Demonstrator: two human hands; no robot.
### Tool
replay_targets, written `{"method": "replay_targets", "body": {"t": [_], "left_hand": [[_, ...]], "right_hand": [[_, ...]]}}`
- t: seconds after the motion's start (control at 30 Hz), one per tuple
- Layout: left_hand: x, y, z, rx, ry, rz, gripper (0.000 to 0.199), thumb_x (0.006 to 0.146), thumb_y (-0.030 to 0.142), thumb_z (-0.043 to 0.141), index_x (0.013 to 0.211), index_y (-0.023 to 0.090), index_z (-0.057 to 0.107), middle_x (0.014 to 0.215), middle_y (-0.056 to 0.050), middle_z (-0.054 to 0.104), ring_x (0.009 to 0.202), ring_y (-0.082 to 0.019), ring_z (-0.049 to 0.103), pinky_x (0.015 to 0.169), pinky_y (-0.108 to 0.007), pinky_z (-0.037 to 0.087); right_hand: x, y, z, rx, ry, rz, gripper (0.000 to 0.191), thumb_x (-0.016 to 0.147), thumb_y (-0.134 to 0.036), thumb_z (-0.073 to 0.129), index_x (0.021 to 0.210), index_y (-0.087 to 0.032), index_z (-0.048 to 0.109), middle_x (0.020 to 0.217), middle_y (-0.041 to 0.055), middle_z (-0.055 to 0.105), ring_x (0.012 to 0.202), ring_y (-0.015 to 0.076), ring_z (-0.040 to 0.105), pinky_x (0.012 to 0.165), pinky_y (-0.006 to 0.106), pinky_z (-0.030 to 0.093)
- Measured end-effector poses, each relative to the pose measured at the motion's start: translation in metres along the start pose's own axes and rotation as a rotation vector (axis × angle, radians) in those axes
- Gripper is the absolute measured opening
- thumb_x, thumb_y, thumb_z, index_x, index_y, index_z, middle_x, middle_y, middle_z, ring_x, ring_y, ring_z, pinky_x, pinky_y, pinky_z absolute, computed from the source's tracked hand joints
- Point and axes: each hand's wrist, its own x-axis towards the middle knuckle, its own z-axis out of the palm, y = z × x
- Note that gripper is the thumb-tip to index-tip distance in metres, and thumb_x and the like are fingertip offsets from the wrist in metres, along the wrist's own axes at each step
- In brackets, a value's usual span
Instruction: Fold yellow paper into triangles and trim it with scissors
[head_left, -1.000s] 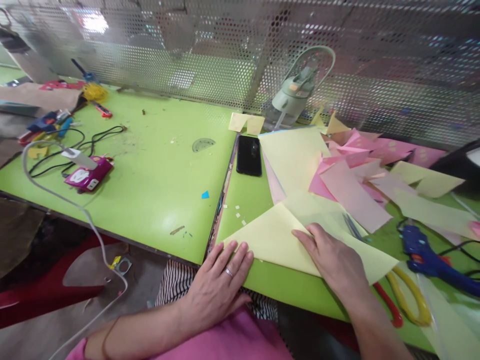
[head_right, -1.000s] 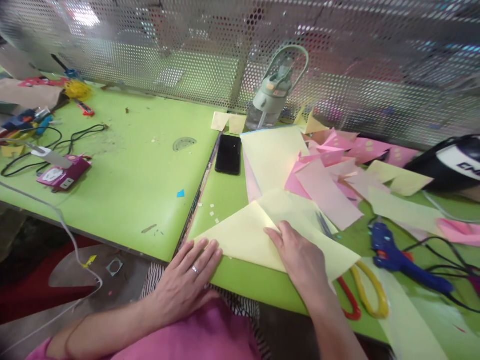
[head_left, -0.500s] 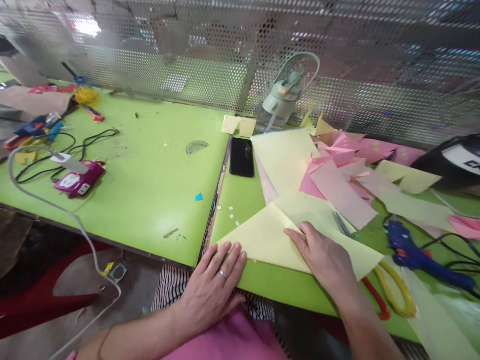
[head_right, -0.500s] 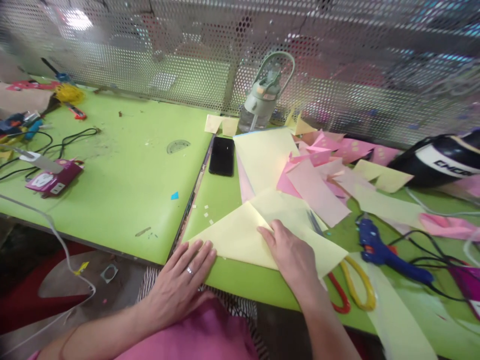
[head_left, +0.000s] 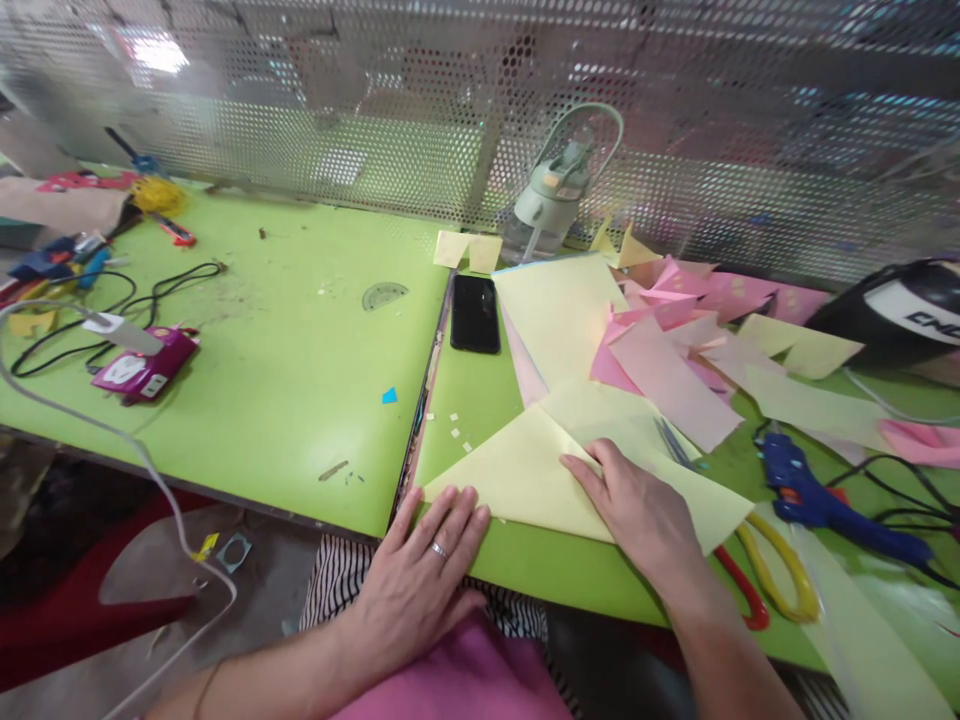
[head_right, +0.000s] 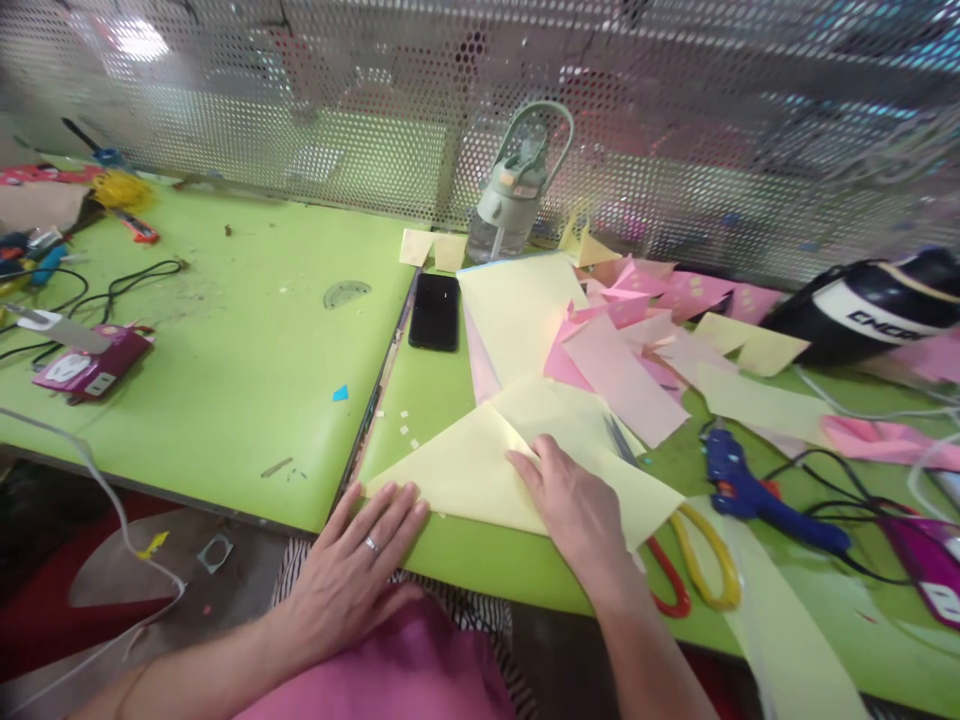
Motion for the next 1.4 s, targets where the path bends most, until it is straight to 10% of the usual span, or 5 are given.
{"method": "replay_targets", "body": {"t": [1.4], "left_hand": [[0.0002, -0.0007, 0.0012, 0.018, -0.006, 0.027, 0.069, 0.095, 0.058, 0.037, 0.148, 0.014, 0.037, 0.157, -0.008, 0.032, 0.147, -0.028, 0.022, 0.121, -0.046, 0.019]], "right_hand": [[0.0012, -0.0091, -0.0082, -0.027, -0.054, 0.080, 0.036, 0.096, -0.047, 0.033, 0.084, -0.022, 0.056, 0.061, 0.0043, 0.067, 0.052, 0.0214, 0.062, 0.046, 0.026, 0.027]]}}
